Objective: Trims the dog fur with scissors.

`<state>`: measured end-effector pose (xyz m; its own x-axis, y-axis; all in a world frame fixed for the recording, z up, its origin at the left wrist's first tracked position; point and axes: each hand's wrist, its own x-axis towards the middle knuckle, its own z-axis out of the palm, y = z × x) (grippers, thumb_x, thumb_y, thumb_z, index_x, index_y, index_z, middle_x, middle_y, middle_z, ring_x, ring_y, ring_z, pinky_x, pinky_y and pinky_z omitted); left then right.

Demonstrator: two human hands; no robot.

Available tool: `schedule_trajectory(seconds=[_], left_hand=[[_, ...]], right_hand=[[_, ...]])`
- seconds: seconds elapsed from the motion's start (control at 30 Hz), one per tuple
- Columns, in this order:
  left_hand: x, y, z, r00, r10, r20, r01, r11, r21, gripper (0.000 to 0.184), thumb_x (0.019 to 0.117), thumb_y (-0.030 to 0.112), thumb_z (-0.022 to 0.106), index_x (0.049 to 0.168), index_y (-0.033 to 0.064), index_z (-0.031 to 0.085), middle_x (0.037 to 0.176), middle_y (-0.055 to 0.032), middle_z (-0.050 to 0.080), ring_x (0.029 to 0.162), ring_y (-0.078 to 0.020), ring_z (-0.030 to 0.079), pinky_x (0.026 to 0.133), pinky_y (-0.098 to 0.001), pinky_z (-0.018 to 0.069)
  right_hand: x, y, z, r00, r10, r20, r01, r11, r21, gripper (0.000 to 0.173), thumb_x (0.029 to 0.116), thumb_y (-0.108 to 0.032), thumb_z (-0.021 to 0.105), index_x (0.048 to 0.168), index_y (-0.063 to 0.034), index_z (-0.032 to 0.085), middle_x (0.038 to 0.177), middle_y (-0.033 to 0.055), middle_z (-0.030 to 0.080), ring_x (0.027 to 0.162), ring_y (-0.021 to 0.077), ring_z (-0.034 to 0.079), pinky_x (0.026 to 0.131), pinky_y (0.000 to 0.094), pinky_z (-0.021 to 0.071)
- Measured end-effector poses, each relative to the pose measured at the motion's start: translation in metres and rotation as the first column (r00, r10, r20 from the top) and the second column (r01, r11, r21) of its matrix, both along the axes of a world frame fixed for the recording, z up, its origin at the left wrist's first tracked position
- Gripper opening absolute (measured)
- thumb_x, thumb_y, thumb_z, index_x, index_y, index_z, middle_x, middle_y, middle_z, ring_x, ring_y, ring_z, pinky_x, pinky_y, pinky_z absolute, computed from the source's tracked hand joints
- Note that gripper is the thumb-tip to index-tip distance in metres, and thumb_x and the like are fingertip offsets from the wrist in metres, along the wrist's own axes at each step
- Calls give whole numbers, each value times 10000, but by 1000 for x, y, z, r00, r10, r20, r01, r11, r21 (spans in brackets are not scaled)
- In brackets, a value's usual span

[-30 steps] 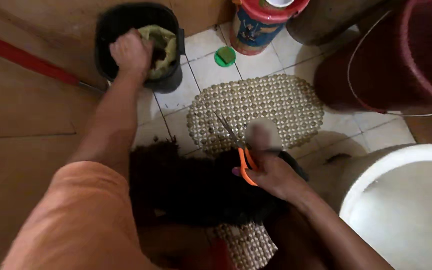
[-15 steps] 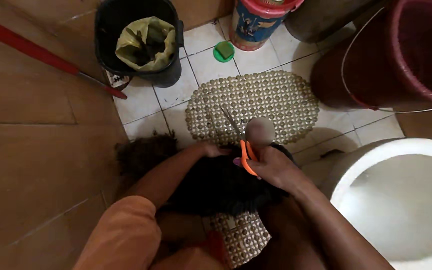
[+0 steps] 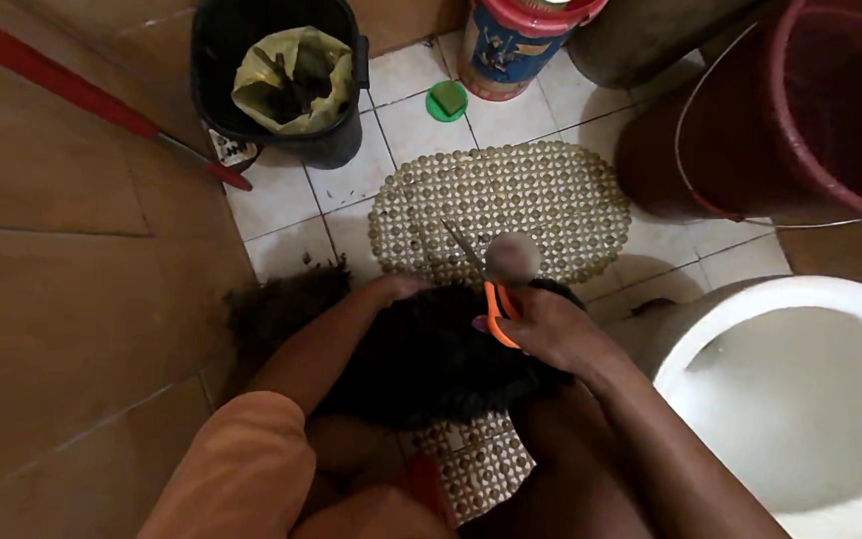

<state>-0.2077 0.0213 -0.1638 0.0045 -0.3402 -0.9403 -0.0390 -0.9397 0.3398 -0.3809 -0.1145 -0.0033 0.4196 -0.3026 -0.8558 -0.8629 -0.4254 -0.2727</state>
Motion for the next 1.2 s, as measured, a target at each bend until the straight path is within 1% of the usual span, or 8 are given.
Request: schedule_trajectory(seconds=[0.07,0.17,0.27,0.4,0.57,0.67,0.8,1.2], left_hand=[[-7,0,8,991,-130,-4,130,991,-6,716,1046,556,502,1481,-12,492,1542,-239,461,1462,-373,406,1191,-593,298],[-16,-4,5,964,-264,26,265,963,-57,582,1063,418,550,1426,-37,532,1480,-254,514,1404,-385,467,1152,-589,350],[-13,-1,3,993,-115,22,117,986,-119,446,1037,236,629,1394,-25,565,1455,-238,539,1371,-356,498,1146,-544,375],[-1,3,3,1000,20,13,-18,989,-145,391,1006,194,675,1337,-10,628,1423,-205,579,1346,-304,531,1141,-496,391],[11,4,2,998,-8,65,18,988,-154,397,1008,194,675,1334,-26,621,1413,-209,584,1331,-297,542,1139,-480,396],[16,5,-1,997,-43,58,53,980,-191,363,1012,171,665,1311,-32,636,1370,-209,613,1275,-284,584,1114,-462,424],[22,5,3,997,-70,35,76,972,-221,318,1031,174,636,1290,-11,636,1270,-175,634,1037,-200,615,934,-383,495],[24,-5,9,969,-183,166,227,927,-298,254,1007,143,659,1196,-26,670,1191,-202,657,1054,-267,631,961,-460,500]], right_hand=[[2,0,0,1000,28,-4,-28,1000,11,568,960,-520,646,1258,-36,642,1078,185,690,974,334,686,885,581,531],[6,1,3,993,118,-22,-118,993,27,595,948,-550,651,1236,-30,650,1081,194,687,1007,356,674,896,604,512],[14,0,12,966,243,-90,-239,970,52,624,929,-567,665,1233,-22,647,1115,211,677,1077,383,650,913,631,492],[30,-5,23,873,435,-219,-431,900,71,683,944,-601,638,1235,17,627,1167,252,657,1139,424,628,931,653,475],[54,-5,34,736,586,-339,-590,800,103,721,948,-625,620,1196,51,636,1190,285,643,1176,459,608,928,676,460],[66,0,33,677,625,-389,-635,763,122,737,930,-637,641,1138,69,650,1147,288,650,1126,460,624,904,670,467],[78,7,23,656,635,-407,-646,752,133,759,904,-657,663,1097,78,661,1106,284,658,1076,445,636,891,666,467],[97,30,1,672,645,-363,-657,746,110,751,941,-647,612,1149,73,654,1194,295,639,1148,448,620,893,662,473]])
